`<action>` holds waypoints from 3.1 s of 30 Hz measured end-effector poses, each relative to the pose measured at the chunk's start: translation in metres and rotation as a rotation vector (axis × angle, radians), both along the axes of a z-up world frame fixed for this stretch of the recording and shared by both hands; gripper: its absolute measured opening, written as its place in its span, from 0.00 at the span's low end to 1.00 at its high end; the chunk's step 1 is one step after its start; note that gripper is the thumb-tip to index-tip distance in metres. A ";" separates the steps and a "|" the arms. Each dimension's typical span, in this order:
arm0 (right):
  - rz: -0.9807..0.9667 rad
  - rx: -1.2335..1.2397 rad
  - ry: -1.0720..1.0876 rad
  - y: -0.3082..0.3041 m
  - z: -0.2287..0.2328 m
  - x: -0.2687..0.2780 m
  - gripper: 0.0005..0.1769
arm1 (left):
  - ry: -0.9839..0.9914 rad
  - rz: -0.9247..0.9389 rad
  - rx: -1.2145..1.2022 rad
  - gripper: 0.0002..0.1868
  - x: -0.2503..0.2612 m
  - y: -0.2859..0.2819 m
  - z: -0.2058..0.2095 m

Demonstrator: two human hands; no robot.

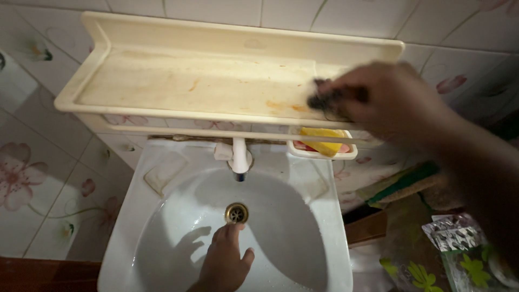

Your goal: The person clears toiletries from a wall-mounted shelf above a bathroom sink, placing them on a nearby table. They then wet a cloth, apply soap, and scrub the sink basin and the shelf. Finally, they rinse the cloth and their hands under running water.

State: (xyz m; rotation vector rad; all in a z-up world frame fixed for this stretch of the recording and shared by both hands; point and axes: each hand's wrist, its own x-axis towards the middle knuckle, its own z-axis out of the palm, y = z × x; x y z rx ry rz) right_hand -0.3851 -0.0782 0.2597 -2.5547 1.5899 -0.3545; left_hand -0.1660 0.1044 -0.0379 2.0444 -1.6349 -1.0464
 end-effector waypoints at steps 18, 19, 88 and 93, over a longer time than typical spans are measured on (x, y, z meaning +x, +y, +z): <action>0.265 -0.162 -0.087 -0.003 -0.006 -0.031 0.16 | 0.439 -0.257 -0.341 0.10 -0.042 -0.030 0.155; 0.225 -0.111 -0.113 -0.006 -0.007 -0.031 0.15 | 0.442 -0.305 -0.502 0.09 -0.040 -0.032 0.177; -0.156 -0.010 0.010 0.006 -0.001 -0.006 0.15 | -0.785 -0.433 -1.078 0.27 -0.013 -0.134 0.242; -0.118 -0.138 0.004 -0.020 0.005 0.028 0.16 | -0.729 -0.585 -0.434 0.18 -0.012 -0.130 0.250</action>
